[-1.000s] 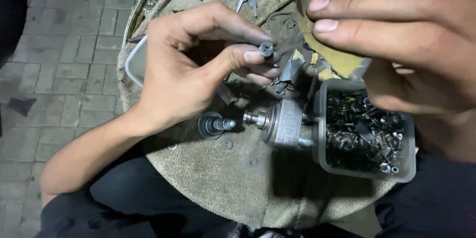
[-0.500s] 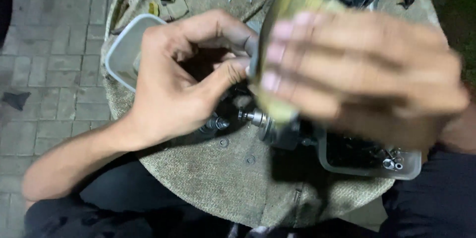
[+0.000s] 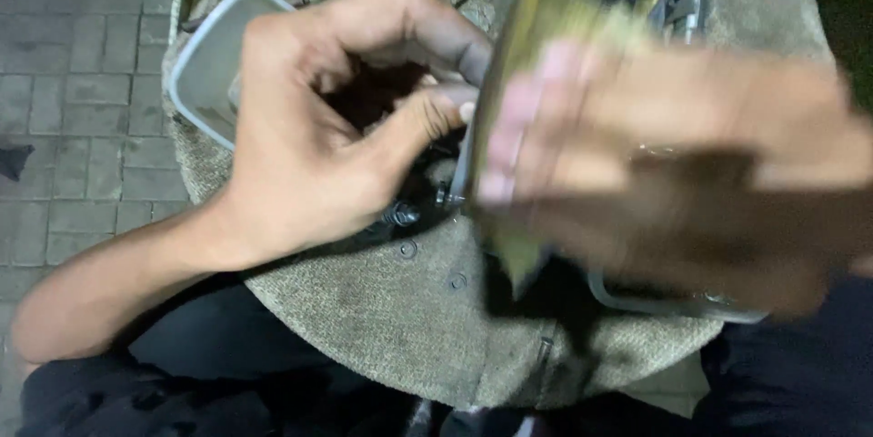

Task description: The person holds a metal mechanical component in their left hand and sands its surface with a piece of sandpaper held in their right hand. They rotate the component to sand different areas, including the cylindrical shaft and the main body, while sitting on the ground.

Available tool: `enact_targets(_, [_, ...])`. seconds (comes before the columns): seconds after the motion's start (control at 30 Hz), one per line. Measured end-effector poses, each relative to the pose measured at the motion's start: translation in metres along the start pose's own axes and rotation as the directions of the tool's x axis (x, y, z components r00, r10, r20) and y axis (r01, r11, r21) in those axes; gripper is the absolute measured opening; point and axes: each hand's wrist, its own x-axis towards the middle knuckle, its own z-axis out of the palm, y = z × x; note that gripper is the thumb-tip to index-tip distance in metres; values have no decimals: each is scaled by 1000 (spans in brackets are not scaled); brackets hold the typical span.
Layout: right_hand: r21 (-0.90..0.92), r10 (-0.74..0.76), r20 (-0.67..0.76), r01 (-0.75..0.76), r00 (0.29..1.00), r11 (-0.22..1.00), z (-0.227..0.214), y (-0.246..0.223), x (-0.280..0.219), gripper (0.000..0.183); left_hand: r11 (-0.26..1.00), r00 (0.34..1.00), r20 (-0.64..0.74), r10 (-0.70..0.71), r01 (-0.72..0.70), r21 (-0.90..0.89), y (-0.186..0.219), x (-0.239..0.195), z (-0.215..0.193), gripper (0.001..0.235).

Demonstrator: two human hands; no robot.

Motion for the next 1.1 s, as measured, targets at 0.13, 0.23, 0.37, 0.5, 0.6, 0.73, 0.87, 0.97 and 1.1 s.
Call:
enact_targets(0.13, [-227,29,226,24,974,974,-1,-7,-21,56,1000,1000,8,22,-22,4,-3,-1,-1,13])
enact_targets(0.23, [373,161,202,-227,966,899,1,-16,-4,48,997,999,-6,39,-39,73,-7,-3,0,15])
enact_targets(0.37, [928,330,295,-351,897,124,4,-20,16,37,997,1000,-7,1,-1,79,-3,-2,0,13])
enact_targets(0.5, [887,405,421,-462,812,4,-7,-21,36,36,997,999,15,32,-33,65,-3,-1,-1,7])
enact_targets(0.6, [840,462,513,-535,723,-96,-12,-12,43,34,1000,1000,19,5,-5,27,2,2,-1,8])
enact_targets(0.73, [733,494,662,-624,563,-272,-24,-13,57,33,996,997,42,63,-65,57,-11,-3,2,5])
enact_targets(0.87, [649,490,745,-658,452,-381,-29,-3,61,32,999,999,38,32,-33,33,-12,-3,0,8])
enact_targets(0.97, [551,467,820,-680,332,-484,-36,0,75,31,992,998,32,51,-54,112,-5,0,-2,2])
enact_targets(1.1, [389,409,902,-665,135,-637,-44,4,89,30,996,998,41,51,-54,78,-8,0,-2,6])
